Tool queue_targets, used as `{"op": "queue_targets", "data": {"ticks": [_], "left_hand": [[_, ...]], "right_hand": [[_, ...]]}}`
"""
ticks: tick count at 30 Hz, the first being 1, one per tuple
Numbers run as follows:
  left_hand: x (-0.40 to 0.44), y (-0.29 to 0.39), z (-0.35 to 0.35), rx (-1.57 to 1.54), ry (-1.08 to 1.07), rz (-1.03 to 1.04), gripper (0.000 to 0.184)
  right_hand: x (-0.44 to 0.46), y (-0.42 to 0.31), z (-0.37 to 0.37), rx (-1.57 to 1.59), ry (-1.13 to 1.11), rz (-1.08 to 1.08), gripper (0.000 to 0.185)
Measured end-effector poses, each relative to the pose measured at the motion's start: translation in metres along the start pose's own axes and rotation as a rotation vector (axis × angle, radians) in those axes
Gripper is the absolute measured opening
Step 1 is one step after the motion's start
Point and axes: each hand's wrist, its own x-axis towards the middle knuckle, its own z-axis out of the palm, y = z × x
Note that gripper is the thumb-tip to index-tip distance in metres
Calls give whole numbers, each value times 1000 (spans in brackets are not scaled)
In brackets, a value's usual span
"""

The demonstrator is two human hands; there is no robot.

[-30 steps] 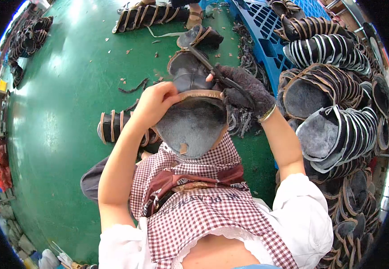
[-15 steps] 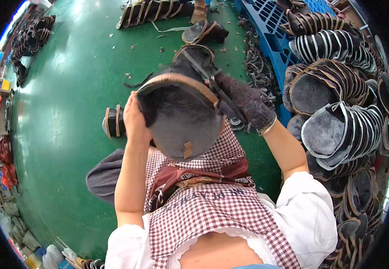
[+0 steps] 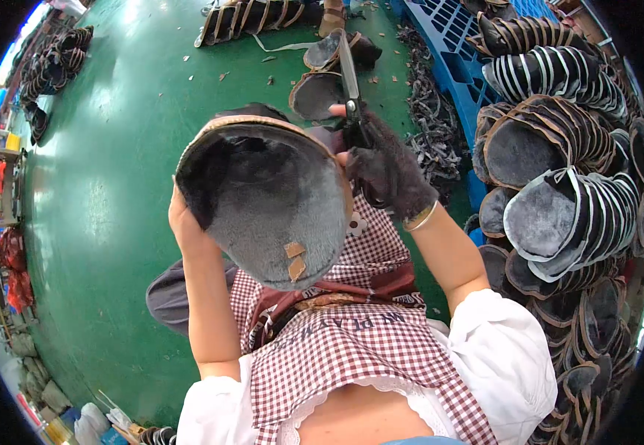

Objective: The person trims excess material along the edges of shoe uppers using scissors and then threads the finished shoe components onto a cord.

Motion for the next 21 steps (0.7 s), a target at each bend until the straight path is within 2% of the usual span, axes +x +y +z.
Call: {"op": "queue_targets", "data": {"ticks": [1, 2, 4, 6, 8, 9, 13, 16, 18, 21], "left_hand": [[-5, 4, 7, 42, 34, 64, 40], [-9, 9, 11, 43, 39, 77, 40], [-17, 19, 12, 16, 180, 105, 40], [-22, 22, 10, 28, 184, 164, 40], [-28, 22, 13, 45, 181, 203, 40], [-31, 23, 19, -7, 174, 171, 40], [-44, 23, 30, -35, 147, 100, 40], [-50, 26, 31, -28, 117, 119, 39], [-53, 30, 37, 20, 150, 111, 39], [-54, 33, 31, -2, 145, 97, 39]], "right_hand": [[-3, 16, -12, -747, 183, -207, 50], [-2, 10, -16, -743, 172, -214, 50], [-1, -9, -18, -1211, 78, -518, 47], [-2, -33, -11, -1193, -9, -530, 46], [-3, -41, -6, -1578, -44, -644, 46], [-2, -44, -3, -1666, -28, -696, 43], [4, -47, 6, -1808, -42, -812, 42], [5, -49, 11, -1881, -13, -726, 41], [8, -47, 4, -1731, -198, -563, 58], [12, -49, 6, -1698, -153, -710, 56]]}}
